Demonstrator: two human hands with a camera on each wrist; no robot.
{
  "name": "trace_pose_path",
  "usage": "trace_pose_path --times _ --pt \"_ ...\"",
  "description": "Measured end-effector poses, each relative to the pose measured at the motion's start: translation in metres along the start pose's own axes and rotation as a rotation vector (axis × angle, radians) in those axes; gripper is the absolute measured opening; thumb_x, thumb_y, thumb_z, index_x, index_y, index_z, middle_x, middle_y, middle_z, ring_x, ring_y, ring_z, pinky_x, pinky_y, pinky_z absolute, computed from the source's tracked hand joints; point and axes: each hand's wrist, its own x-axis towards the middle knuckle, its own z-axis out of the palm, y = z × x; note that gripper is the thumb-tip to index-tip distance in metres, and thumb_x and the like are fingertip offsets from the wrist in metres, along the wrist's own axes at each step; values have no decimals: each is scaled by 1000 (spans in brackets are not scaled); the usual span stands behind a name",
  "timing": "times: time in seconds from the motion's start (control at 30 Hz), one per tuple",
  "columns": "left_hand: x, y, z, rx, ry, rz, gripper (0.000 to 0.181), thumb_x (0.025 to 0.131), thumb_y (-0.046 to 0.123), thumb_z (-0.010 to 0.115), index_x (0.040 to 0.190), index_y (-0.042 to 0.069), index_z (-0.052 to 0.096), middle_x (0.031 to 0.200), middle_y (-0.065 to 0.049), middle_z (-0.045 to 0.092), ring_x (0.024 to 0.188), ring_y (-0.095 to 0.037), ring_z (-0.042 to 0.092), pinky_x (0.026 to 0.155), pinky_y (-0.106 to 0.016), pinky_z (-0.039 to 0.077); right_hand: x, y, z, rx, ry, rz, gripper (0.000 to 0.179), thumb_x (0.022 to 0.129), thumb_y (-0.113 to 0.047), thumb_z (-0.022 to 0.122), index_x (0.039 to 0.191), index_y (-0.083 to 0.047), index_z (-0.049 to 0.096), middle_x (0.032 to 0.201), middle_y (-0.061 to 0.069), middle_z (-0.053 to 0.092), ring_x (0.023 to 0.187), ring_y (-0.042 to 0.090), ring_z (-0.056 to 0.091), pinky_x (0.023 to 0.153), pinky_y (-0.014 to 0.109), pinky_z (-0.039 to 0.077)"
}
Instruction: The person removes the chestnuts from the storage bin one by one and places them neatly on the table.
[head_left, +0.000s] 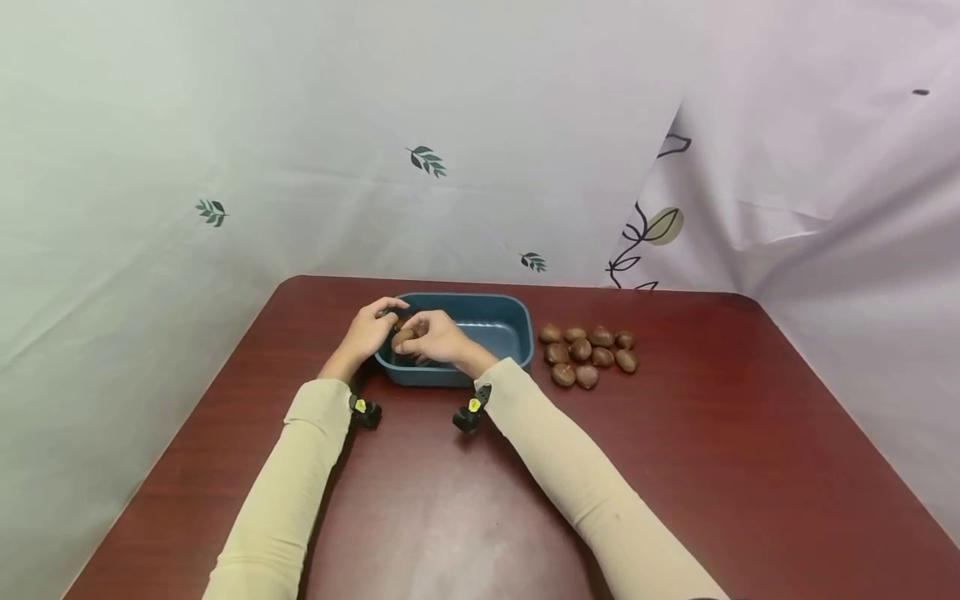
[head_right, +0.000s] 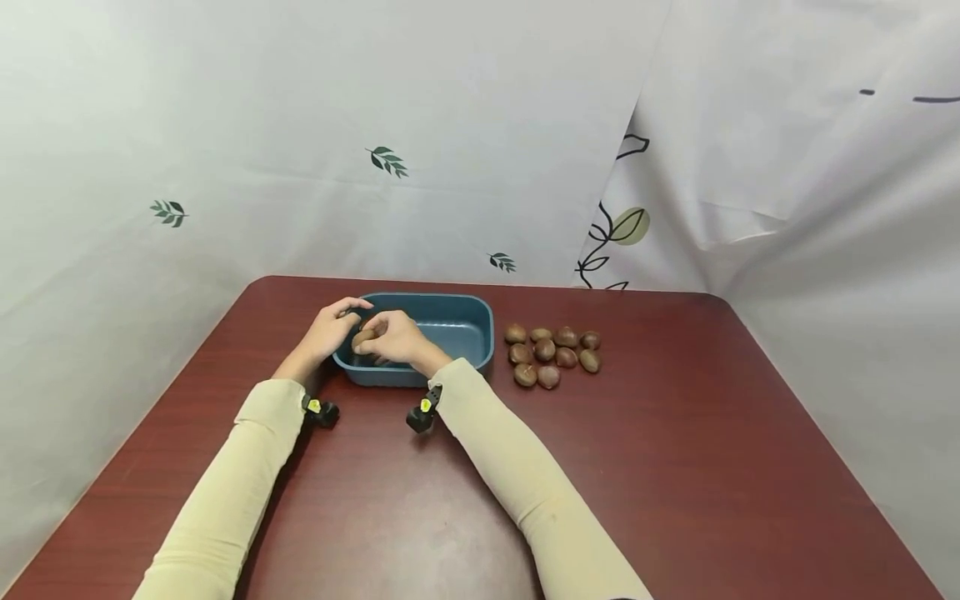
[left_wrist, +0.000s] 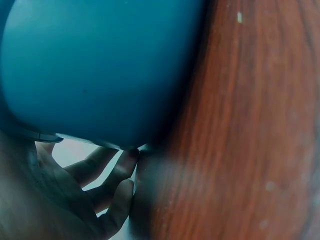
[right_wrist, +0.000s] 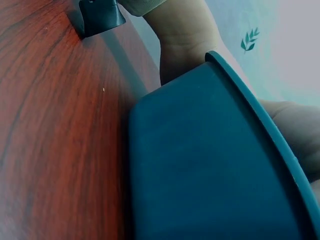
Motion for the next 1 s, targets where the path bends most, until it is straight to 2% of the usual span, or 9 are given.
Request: trace_pose_path --times 0.17,0.33,0.53,0.73,0.83,0.93,1.0 --pt "0 1 3 22 5 4 35 101 20 42 130 14 60 146 -15 48 133 -40 42 86 -49 37 -6 -1 -6 16 46 3 32 86 -3 74 115 3 63 101 18 69 83 30 71 69 34 58" --pt "-2 1 2 13 4 6 34 101 19 42 129 13 61 150 -15 44 140 -39 35 94 -51 37 -14 -6 -11 37 49 9 33 88 1 71 119 5 61 111 23 67 90 31 71 75 38 58" --pt "-1 0 1 -2 5 2 35 100 18 42 129 13 61 152 -14 41 144 -40 28 102 -56 35 -27 -9 -21 2 102 -27 34 85 -3 75 117 3 65 106 18 68 86 34 70 69 38 59" --pt "0 -1 1 7 17 0 34 99 17 43 128 14 62 149 -13 44 143 -37 31 100 -53 34 -43 -10 -34 -36 166 4 33 82 -11 80 111 1 68 101 14 71 88 40 69 69 41 59" --pt "0 0 2 10 25 4 35 98 16 43 127 14 63 143 -15 49 135 -36 40 94 -49 35 -52 -12 -40 -62 172 18 34 82 -15 81 110 0 70 101 13 72 87 40 69 68 39 58" --pt "1 0 3 17 39 10 35 98 16 44 126 14 63 132 -16 56 113 -34 50 89 -45 35 -60 -11 -47 -91 171 18 35 81 -17 83 110 -2 71 100 11 72 87 40 69 65 34 58" --pt "1 0 3 17 43 11 35 98 15 44 126 14 64 125 -16 58 100 -33 51 86 -44 36 -64 -10 -51 -94 171 18 34 81 -17 83 110 -4 71 100 10 72 89 40 69 65 34 58"
